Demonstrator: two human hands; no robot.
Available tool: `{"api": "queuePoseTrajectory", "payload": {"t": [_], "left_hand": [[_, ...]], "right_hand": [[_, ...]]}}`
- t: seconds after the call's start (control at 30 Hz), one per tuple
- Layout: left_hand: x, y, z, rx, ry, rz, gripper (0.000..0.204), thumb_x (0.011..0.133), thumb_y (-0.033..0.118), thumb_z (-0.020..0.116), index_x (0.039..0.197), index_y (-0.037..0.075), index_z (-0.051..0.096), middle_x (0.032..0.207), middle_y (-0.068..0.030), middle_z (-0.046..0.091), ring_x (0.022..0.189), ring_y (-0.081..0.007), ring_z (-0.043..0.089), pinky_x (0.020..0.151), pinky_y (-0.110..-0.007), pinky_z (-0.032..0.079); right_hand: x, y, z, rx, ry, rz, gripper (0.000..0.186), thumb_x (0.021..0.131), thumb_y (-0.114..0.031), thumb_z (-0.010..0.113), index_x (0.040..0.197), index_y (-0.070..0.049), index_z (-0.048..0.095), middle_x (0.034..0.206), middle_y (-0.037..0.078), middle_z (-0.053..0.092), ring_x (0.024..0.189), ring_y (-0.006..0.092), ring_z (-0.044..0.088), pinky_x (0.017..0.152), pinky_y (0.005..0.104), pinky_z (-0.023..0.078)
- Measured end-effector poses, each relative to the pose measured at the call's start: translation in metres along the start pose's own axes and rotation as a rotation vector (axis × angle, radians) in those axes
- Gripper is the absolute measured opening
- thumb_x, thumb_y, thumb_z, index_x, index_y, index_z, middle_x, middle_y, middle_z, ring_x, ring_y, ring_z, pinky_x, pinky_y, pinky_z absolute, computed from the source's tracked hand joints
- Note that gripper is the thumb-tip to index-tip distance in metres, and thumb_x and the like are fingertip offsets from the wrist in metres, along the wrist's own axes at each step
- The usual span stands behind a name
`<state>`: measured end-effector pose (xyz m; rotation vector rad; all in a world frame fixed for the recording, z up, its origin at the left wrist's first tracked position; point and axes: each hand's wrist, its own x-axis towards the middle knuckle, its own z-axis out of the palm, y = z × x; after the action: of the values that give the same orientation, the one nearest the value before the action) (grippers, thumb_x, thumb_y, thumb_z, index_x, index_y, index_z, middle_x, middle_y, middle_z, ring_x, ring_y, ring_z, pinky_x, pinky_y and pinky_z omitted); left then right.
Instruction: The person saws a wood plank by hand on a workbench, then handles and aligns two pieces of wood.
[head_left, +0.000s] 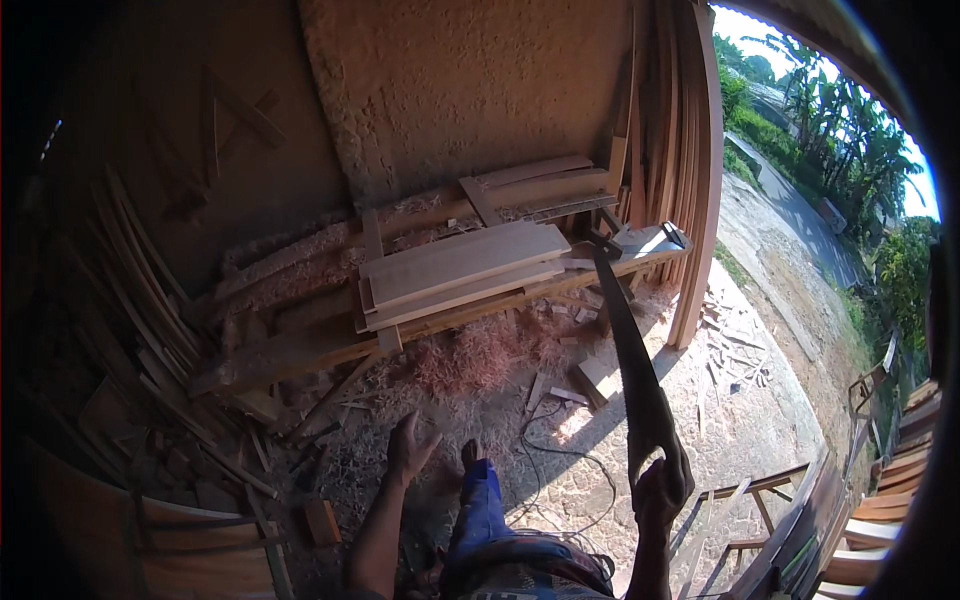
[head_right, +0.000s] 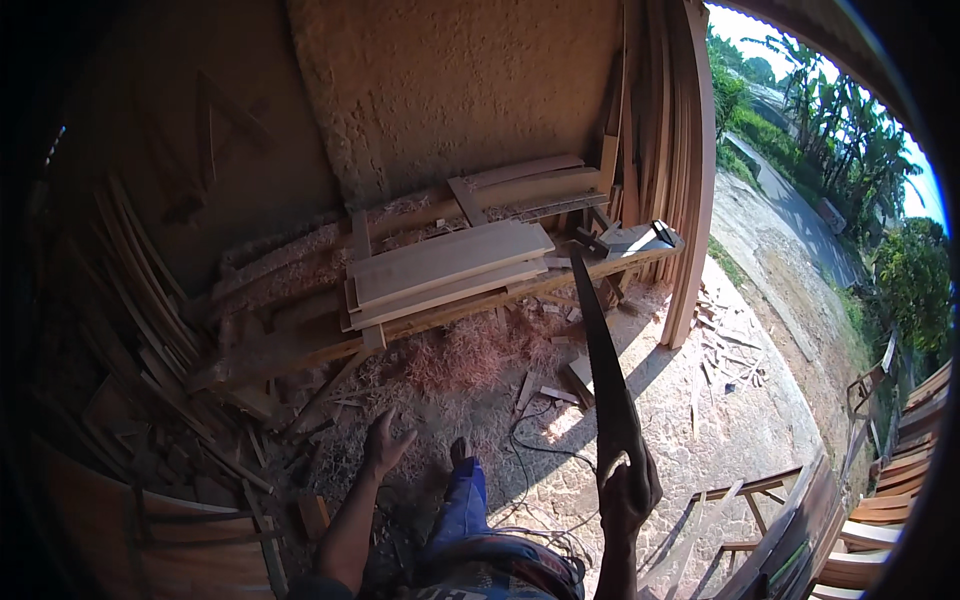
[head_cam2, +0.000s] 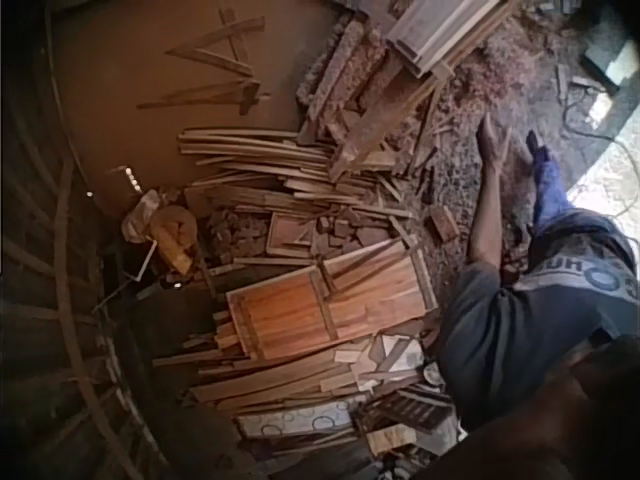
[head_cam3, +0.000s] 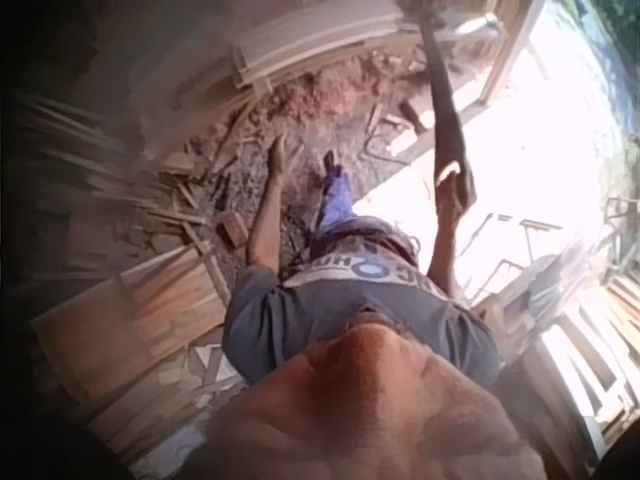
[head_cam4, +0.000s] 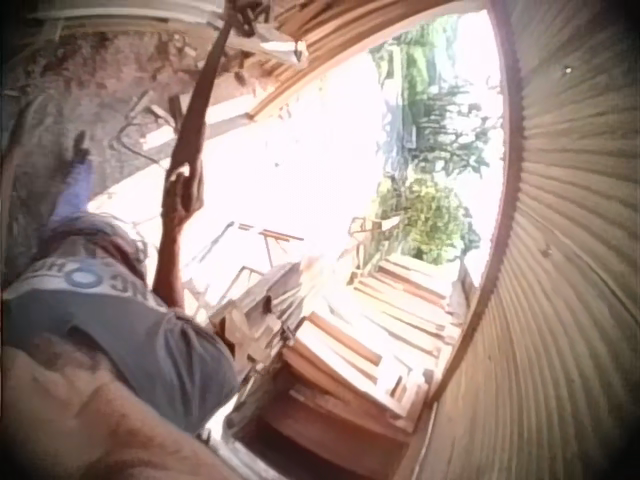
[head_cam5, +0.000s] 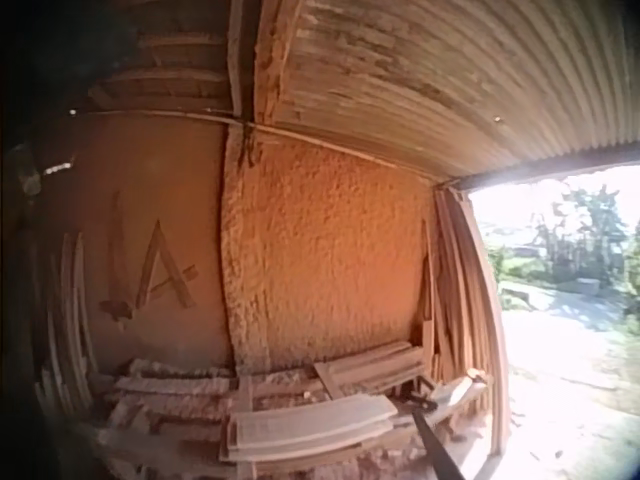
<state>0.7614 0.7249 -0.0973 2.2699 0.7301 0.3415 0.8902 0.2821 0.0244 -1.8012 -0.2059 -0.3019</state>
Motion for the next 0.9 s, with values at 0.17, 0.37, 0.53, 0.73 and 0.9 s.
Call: {"api": "queuePoseTrajectory", "payload": {"t": [0.17, 0.37, 0.53, 0.73, 0.9], "left_hand": [[0.27, 0.05, -0.002, 0.387, 0.005, 0.336, 0.11, 0.075, 0.054, 0.081, 0.158, 0.009, 0.025, 0.162, -0.023, 0.024, 0.148, -0.0453, 0.023, 0.118, -0.059, 0.023], [0.451, 0.077, 0.025, 0.735, -0.3, 0.313, 0.136, 0.062, 0.069, 0.082, 0.163, 0.023, 0.003, 0.166, -0.019, 0.012, 0.151, -0.0497, 0.009, 0.115, -0.071, 0.015], [0.492, 0.082, 0.039, 0.764, -0.507, 0.29, 0.143, 0.056, 0.06, 0.089, 0.162, 0.026, 0.0, 0.167, -0.0183, 0.013, 0.146, -0.0556, 0.019, 0.118, -0.066, 0.015], [0.526, 0.065, -0.021, 0.33, -0.885, 0.455, 0.115, 0.062, 0.045, 0.087, 0.158, 0.015, 0.03, 0.156, -0.0208, 0.039, 0.139, -0.0373, 0.045, 0.113, -0.046, 0.038], [0.552, 0.111, -0.027, 0.37, -0.969, 0.242, 0.096, 0.07, 0.036, 0.083, 0.149, 0.004, 0.041, 0.141, -0.0222, 0.055, 0.126, -0.0348, 0.058, 0.103, -0.042, 0.047]], "right_hand": [[0.075, -0.011, 0.099, -0.111, 0.009, -0.029, 0.047, 0.088, -0.01, 0.053, 0.132, 0.005, 0.06, 0.122, 0.024, 0.066, 0.111, 0.0338, 0.067, 0.094, 0.0407, 0.051], [0.147, -0.042, 0.182, -0.317, 0.032, -0.143, 0.047, 0.086, -0.008, 0.055, 0.131, 0.004, 0.061, 0.123, 0.027, 0.065, 0.11, 0.0379, 0.067, 0.093, 0.0417, 0.051], [0.179, -0.039, 0.199, -0.293, 0.065, 0.025, 0.048, 0.087, -0.013, 0.056, 0.132, 0.003, 0.061, 0.125, 0.027, 0.064, 0.113, 0.0384, 0.066, 0.094, 0.0419, 0.051], [0.229, -0.039, 0.217, -0.241, 0.041, -0.015, 0.049, 0.089, -0.017, 0.06, 0.133, 0.005, 0.059, 0.126, 0.026, 0.064, 0.104, 0.0313, 0.067, 0.087, 0.0382, 0.051], [0.274, -0.031, 0.215, -0.296, 0.0, -0.181, 0.043, 0.093, -0.01, 0.061, 0.134, 0.004, 0.06, 0.121, 0.021, 0.067, 0.074, 0.0145, 0.066, 0.062, 0.0284, 0.05]]}}
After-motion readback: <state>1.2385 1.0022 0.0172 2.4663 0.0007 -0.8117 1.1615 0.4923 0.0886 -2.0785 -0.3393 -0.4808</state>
